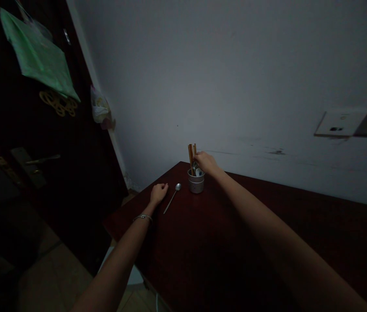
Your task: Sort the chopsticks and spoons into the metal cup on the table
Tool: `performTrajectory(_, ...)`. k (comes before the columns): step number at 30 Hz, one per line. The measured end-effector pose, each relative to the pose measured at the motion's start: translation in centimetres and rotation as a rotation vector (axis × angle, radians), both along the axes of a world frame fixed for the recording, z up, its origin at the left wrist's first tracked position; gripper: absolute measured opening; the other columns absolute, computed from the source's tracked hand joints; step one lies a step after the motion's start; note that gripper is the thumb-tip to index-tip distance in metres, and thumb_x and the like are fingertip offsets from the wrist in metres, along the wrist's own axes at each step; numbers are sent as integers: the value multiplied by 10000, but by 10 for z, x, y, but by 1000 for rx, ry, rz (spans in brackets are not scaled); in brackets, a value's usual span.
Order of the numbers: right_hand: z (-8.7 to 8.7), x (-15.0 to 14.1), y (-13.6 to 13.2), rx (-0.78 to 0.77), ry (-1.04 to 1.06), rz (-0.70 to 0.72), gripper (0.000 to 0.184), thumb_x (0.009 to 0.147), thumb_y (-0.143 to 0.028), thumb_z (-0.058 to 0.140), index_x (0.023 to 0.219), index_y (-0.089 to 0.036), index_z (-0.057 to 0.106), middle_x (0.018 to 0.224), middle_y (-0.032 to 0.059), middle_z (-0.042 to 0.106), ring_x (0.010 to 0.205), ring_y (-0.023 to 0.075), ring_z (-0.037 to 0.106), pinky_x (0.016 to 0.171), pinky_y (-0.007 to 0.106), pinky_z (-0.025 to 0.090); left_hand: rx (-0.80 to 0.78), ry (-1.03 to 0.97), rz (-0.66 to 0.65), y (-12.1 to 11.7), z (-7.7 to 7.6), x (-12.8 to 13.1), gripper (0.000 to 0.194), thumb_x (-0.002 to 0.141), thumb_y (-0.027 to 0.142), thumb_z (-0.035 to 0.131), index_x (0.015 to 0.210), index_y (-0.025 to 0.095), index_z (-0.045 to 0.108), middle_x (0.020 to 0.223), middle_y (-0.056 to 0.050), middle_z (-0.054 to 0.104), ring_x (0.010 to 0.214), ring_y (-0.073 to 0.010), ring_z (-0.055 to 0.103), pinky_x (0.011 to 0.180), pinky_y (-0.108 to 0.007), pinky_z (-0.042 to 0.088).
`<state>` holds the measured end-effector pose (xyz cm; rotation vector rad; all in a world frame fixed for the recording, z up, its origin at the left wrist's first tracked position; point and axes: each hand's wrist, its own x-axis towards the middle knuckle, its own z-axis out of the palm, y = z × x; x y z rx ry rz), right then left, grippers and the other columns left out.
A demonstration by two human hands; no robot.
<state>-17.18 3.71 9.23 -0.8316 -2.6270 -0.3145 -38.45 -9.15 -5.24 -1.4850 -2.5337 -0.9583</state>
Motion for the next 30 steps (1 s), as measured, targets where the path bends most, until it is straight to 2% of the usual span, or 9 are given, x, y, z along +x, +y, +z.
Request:
performTrajectory(9, 8, -3, 5, 34, -59, 149, 238, 800, -124, 467, 975, -145, 628, 1048, 122, 573, 934, 196, 539, 689, 228, 398, 51, 0, -7, 3, -7, -6, 441, 837, 420, 360, 619, 134, 616, 579, -29, 563, 556, -112, 480, 511, -216, 237)
performTrajectory(15, 28, 5, 11, 64, -31, 174, 216, 770, -105, 500, 919, -160, 647, 990, 97, 582, 821, 160, 559, 639, 219, 359, 53, -31, 5, 2, -5, -5, 419, 831, 401, 369, 626, 133, 616, 579, -20, 553, 560, -111, 470, 521, -210, 252)
performTrajectory(20, 62, 22, 17, 45, 141, 175, 245, 783, -107, 475, 935, -149, 662, 950, 98, 576, 810, 155, 547, 688, 236, 360, 57, -55, -1, 1, -4, -4, 428, 828, 420, 365, 627, 138, 617, 569, -22, 552, 555, -115, 471, 520, -214, 257)
performTrajectory(24, 84, 44, 14, 51, 464, 175, 290, 800, -105, 430, 968, -135, 664, 967, 109, 592, 857, 176, 541, 754, 278, 385, 60, -56, 2, 2, -4, -5, 432, 827, 423, 361, 612, 142, 608, 559, -24, 549, 543, -115, 467, 512, -216, 252)
performTrajectory(27, 80, 60, 6, -67, 702, 114, 264, 781, -170, 472, 939, -136, 681, 916, 96, 635, 830, 182, 562, 741, 297, 415, 46, -59, 12, 1, -3, -4, 432, 828, 417, 360, 592, 142, 594, 561, -26, 556, 532, -112, 464, 506, -216, 249)
performTrajectory(30, 50, 72, -7, -422, 797, 23, 251, 712, -199, 553, 897, -107, 695, 779, 90, 673, 695, 162, 594, 630, 270, 444, 45, -57, 0, 1, -1, -3, 442, 832, 417, 351, 575, 141, 584, 549, -24, 550, 517, -108, 459, 506, -215, 252)
